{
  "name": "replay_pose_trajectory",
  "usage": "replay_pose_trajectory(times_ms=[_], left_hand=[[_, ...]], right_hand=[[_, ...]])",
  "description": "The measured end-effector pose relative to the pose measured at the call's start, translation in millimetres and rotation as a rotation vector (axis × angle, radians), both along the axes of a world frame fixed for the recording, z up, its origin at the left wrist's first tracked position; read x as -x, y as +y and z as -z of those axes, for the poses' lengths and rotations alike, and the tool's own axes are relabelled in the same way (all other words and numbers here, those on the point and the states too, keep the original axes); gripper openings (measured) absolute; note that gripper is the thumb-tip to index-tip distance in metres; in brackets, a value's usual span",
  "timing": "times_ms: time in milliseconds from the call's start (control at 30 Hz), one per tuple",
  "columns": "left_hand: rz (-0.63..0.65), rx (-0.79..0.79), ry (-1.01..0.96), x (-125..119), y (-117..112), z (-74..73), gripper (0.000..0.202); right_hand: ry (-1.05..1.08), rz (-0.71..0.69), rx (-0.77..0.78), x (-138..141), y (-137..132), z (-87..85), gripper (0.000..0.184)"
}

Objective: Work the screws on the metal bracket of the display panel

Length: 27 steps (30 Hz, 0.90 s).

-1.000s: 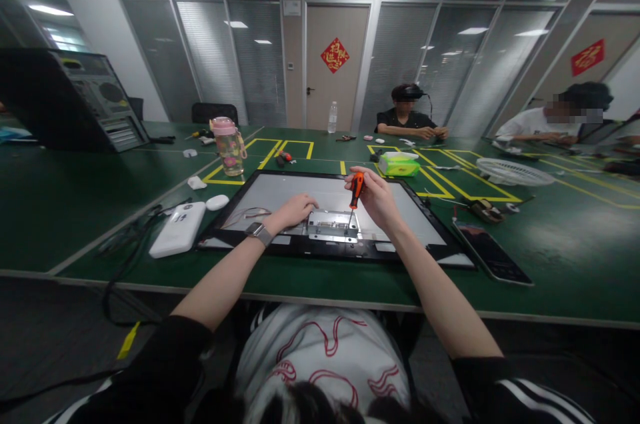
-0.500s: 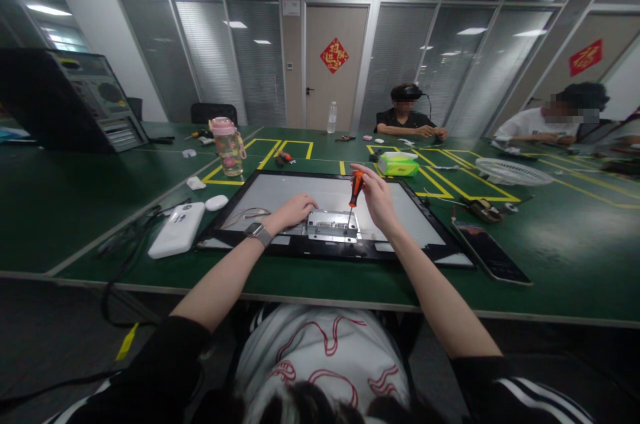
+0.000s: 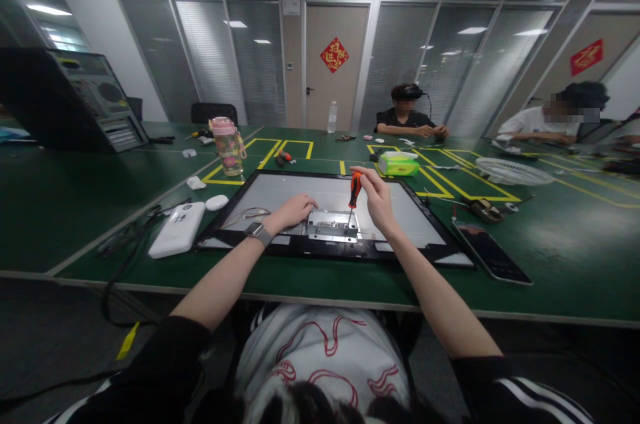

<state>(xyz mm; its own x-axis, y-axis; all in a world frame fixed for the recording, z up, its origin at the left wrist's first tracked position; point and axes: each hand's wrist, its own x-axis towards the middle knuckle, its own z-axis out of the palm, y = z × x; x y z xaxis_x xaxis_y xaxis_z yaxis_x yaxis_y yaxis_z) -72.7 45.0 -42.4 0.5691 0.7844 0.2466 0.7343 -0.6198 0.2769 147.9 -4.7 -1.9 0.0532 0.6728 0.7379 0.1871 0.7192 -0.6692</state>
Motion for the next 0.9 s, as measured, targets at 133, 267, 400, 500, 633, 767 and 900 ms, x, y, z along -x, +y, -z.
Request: replay_pose_trajectory(times_ms=[133,267,400,500,633,767,900], left_hand=[[0.004,-0.012,-0.002,0.1,0.4,0.5,0.037],[0.008,-0.003,-0.004,0.3,2.1,2.2,0.037],[0.020,0.002,-0.020,0.8,3.3,3.6,0.037],[0.012,0.001,-0.015,0.5,2.7,2.7,0.037],[-0.008,0.001,0.002,-0.8,1.0,0.4,0.037],[0.000,-0.006,0.001,-0.9,1.0,0.5,0.037],[0.007,-0.009,0.000,0.5,2.0,1.8,0.037]], right_hand=[[0.018,-0.036,0.035,-0.2,1.2,0.9,0.025],[0.051,-0.042,0.027,-0.2,4.2,2.7,0.017],[0.142,-0.095,0.062,-0.3,5.7,2.9,0.015],[0.198,-0.217,0.147,1.3,4.5,1.7,0.017],[0.259,-0.367,0.213,4.8,1.9,-0.9,0.027],[0.312,-0.434,0.233,5.8,1.9,-2.6,0.023],[0.296,-0.353,0.212,3.6,4.0,-2.8,0.019]])
